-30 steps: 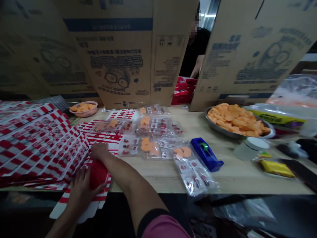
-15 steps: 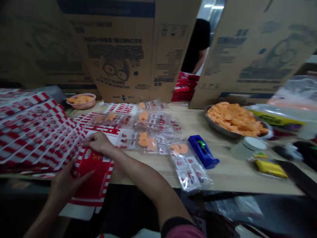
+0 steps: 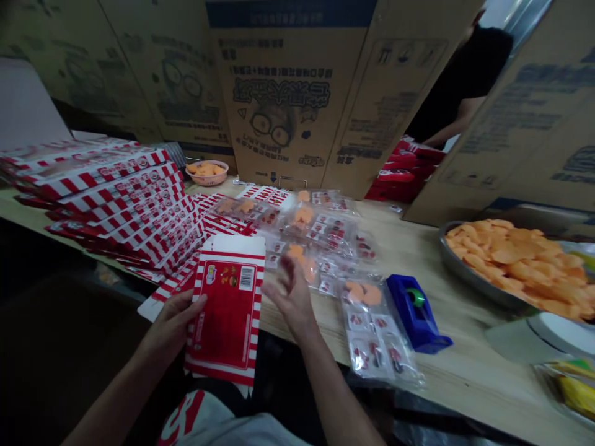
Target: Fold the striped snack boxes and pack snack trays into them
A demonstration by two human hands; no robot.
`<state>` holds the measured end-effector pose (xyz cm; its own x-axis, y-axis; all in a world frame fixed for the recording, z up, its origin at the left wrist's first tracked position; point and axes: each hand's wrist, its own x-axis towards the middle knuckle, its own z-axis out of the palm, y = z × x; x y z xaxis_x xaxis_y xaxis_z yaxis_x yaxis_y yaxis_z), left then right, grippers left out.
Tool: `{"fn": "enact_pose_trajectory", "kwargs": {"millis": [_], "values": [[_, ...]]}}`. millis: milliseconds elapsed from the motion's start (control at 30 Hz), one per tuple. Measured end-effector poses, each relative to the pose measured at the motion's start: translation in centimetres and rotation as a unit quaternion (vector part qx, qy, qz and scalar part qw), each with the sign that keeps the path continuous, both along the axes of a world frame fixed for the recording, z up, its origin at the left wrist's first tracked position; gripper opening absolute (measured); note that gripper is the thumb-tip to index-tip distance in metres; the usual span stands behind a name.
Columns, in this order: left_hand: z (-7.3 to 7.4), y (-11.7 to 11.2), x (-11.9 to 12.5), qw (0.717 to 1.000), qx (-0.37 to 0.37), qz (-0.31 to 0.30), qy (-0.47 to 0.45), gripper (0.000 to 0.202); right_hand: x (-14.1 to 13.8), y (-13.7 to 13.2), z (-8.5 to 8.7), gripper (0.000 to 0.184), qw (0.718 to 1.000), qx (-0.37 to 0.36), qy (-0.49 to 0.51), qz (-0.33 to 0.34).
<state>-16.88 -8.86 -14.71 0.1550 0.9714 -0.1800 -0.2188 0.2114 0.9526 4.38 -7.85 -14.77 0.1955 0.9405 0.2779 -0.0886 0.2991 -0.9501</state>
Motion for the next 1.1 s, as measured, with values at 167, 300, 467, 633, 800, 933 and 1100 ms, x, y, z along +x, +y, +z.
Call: {"fn": "enact_pose_trajectory", "kwargs": {"millis": [167, 300, 467, 633, 800, 933, 1100], "values": [[-1.8, -1.0, 2.1, 0.999, -0.043, -0.015, -0.029, 0.024, 1.1, -4.5, -3.6, 0.055, 0.938, -0.166, 0.159, 0.259], [-2.1, -1.9, 2.9, 0.993, -0.086, -0.066, -0.051, 0.027, 1.1, -5.7, -5.0, 0.040, 0.941, -0.190, 0.217, 0.176], [-2.6, -2.7, 3.2, 0.985, -0.076, -0.147, -0.037, 0.039, 1.1, -6.4, -6.2, 0.025, 0.950, -0.188, 0.232, 0.091], [-4.2, -3.7, 3.1, 0.983, -0.066, -0.170, -0.015, 0.035, 2.5, -5.7, -5.7, 0.038, 0.981, -0.111, 0.157, -0.007], [-4.7, -4.3, 3.9, 0.989, 0.007, -0.144, 0.015, 0.053, 3.7, -6.1, -6.5, 0.050, 0.992, -0.097, 0.072, -0.045], [-5.1, -3.3, 4.5, 0.993, 0.085, -0.075, 0.016, 0.059, 4.5, -7.7, -7.6, 0.039, 0.994, -0.087, -0.047, -0.039], [-5.9, -2.0, 4.8, 0.995, 0.068, -0.066, 0.023, 0.038, 5.6, -8.5, -7.9, 0.027, 0.988, -0.045, -0.134, -0.062]]}}
